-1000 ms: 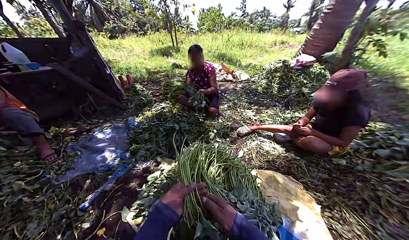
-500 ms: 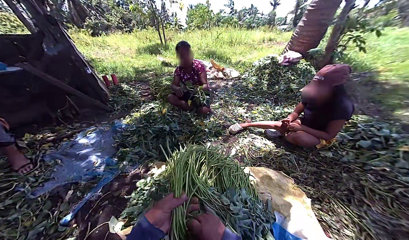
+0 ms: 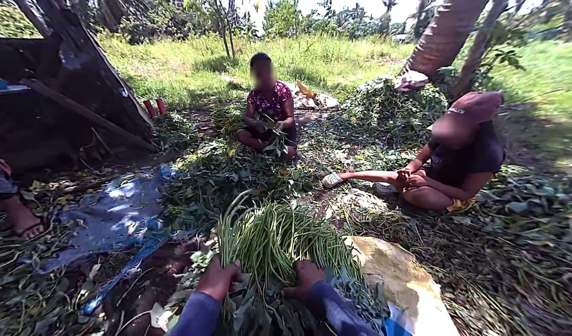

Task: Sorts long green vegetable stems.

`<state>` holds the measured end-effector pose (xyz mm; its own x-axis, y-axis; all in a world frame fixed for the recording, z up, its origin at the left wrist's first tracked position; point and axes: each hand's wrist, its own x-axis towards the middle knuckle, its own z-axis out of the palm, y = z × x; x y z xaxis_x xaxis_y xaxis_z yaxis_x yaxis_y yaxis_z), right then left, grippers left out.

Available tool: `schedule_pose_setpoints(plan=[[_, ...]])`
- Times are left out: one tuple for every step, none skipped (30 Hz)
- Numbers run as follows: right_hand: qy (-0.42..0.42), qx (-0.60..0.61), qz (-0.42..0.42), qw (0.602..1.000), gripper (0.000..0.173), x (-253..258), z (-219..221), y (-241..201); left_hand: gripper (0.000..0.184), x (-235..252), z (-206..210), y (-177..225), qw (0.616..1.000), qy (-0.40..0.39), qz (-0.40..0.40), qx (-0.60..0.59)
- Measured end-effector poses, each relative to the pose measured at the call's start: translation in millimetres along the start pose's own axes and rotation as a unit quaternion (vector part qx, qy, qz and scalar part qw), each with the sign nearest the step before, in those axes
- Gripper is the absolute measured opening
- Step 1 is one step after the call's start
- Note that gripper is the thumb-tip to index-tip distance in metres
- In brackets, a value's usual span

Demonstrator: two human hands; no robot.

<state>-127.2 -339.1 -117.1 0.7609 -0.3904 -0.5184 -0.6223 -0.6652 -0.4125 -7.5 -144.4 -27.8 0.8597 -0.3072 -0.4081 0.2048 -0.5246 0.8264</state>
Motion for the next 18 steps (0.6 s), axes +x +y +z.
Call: schedule_pose_setpoints(plan=[[0.005, -0.006, 0.005, 1.0, 0.087, 0.3, 1.6, -1.8, 0.042, 2.0, 14.4, -5.1, 0.997, -0.037, -0.043, -0.056], [0.008, 0.003, 0.002, 1.0, 0.08, 2.0, 1.2, -1.3, 0.039, 3.6, 27.8, -10.4, 0.99, -0.066, -0.078, -0.1], [0.01, 0.026, -0.008, 1.0, 0.071, 4.6, -0.7, 1.6, 0.038, 4.4, 39.3, -14.8, 0.981, -0.088, -0.106, -0.137], [0.01, 0.067, -0.024, 0.997, 0.064, 6.6, -3.8, 6.3, 0.04, 5.0, 48.8, -18.8, 0.973, -0.101, -0.123, -0.168], [0.007, 0.117, -0.043, 0.992, 0.058, 7.1, -8.1, 11.6, 0.043, 7.2, 55.9, -21.6, 0.966, -0.111, -0.132, -0.192], [-0.005, 0.163, -0.058, 0.985, 0.053, 5.2, -14.3, 15.9, 0.045, 10.1, 61.3, -22.4, 0.96, -0.116, -0.135, -0.215], [-0.023, 0.203, -0.07, 0.976, 0.049, 1.0, -20.7, 18.7, 0.047, 12.5, 65.8, -22.0, 0.955, -0.116, -0.133, -0.237], [-0.04, 0.236, -0.08, 0.968, 0.046, -4.3, -25.9, 19.9, 0.048, 14.5, 69.7, -20.4, 0.952, -0.114, -0.131, -0.253], [-0.055, 0.258, -0.086, 0.961, 0.044, -9.1, -30.3, 19.6, 0.049, 16.5, 73.0, -18.6, 0.951, -0.114, -0.129, -0.258], [-0.066, 0.271, -0.085, 0.957, 0.043, -14.2, -33.7, 18.0, 0.051, 18.1, 76.0, -17.0, 0.952, -0.117, -0.129, -0.253], [-0.074, 0.275, -0.082, 0.955, 0.042, -18.9, -36.5, 16.1, 0.052, 19.9, 79.1, -16.0, 0.954, -0.122, -0.132, -0.242], [-0.079, 0.279, -0.078, 0.954, 0.042, -22.8, -38.0, 14.6, 0.053, 21.3, 82.3, -14.9, 0.956, -0.13, -0.136, -0.226], [-0.083, 0.287, -0.074, 0.952, 0.042, -24.8, -37.6, 14.7, 0.053, 22.3, 85.2, -13.8, 0.958, -0.138, -0.139, -0.208], [-0.083, 0.301, -0.073, 0.947, 0.041, -25.7, -36.0, 15.4, 0.055, 23.1, 87.7, -13.1, 0.963, -0.145, -0.135, -0.182], [-0.079, 0.321, -0.069, 0.941, 0.041, -25.9, -33.7, 16.6, 0.059, 23.8, 90.0, -13.9, 0.971, -0.148, -0.118, -0.146], [-0.071, 0.349, -0.064, 0.932, 0.041, -26.8, -30.7, 17.7, 0.065, 24.9, 92.4, -17.2, 0.98, -0.147, -0.088, -0.105], [-0.059, 0.387, -0.058, 0.918, 0.041, -27.6, -27.0, 18.2, 0.072, 26.0, 93.9, -20.5, 0.985, -0.147, -0.056, -0.066], [-0.045, 0.428, -0.051, 0.901, 0.042, -28.5, -22.7, 17.4, 0.077, 25.9, 94.5, -22.2, 0.989, -0.14, -0.029, -0.035]])
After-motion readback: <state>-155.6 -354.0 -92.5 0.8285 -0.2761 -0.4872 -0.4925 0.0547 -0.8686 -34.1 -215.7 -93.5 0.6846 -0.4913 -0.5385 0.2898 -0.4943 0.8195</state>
